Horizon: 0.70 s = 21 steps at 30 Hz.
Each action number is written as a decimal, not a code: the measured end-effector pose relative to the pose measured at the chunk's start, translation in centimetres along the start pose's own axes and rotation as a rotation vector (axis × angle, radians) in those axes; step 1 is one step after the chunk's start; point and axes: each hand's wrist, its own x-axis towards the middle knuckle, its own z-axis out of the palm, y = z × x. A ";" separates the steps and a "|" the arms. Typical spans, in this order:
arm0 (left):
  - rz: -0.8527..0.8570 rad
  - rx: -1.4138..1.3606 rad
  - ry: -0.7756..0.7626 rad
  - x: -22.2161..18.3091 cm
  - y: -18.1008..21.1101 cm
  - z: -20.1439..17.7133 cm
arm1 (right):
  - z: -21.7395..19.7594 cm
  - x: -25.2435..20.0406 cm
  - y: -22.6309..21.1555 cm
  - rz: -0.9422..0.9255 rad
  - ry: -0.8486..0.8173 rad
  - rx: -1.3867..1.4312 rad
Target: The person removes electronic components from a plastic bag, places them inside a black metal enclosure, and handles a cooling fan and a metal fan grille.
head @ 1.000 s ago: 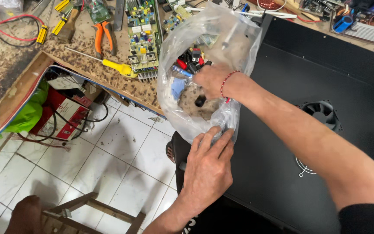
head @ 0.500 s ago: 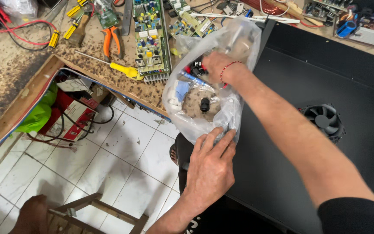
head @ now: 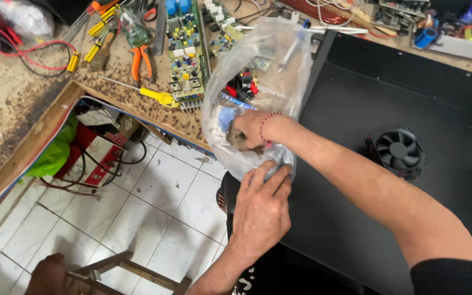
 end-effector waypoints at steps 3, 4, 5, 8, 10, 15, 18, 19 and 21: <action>0.012 -0.017 -0.022 -0.1 0.2 -0.2 | 0.2 -1.3 2.0 -0.134 0.274 0.197; 0.010 -0.018 -0.021 -0.1 0.1 -0.3 | 0.7 -1.0 3.4 -0.256 0.544 0.298; 0.010 -0.018 -0.027 0.0 0.1 -0.3 | -0.8 -5.1 3.6 -0.255 0.544 0.304; 0.013 -0.011 -0.041 -0.2 0.0 -0.2 | -2.1 -14.7 6.7 -0.453 0.794 0.317; 0.008 0.003 -0.037 -0.3 0.0 0.0 | 0.5 -18.1 12.0 0.022 0.424 -0.165; 0.003 0.017 -0.026 -0.2 0.2 0.1 | 7.9 -23.6 22.8 0.647 0.130 -0.152; -0.012 0.014 -0.030 -0.2 0.3 0.0 | 10.8 -23.8 27.2 0.750 0.079 -0.116; -0.010 0.008 -0.028 0.0 0.2 0.0 | 11.2 -23.7 28.0 0.805 -0.081 -0.077; -0.005 0.018 -0.027 -0.1 0.2 0.1 | 12.8 -23.4 29.1 0.781 -0.114 0.135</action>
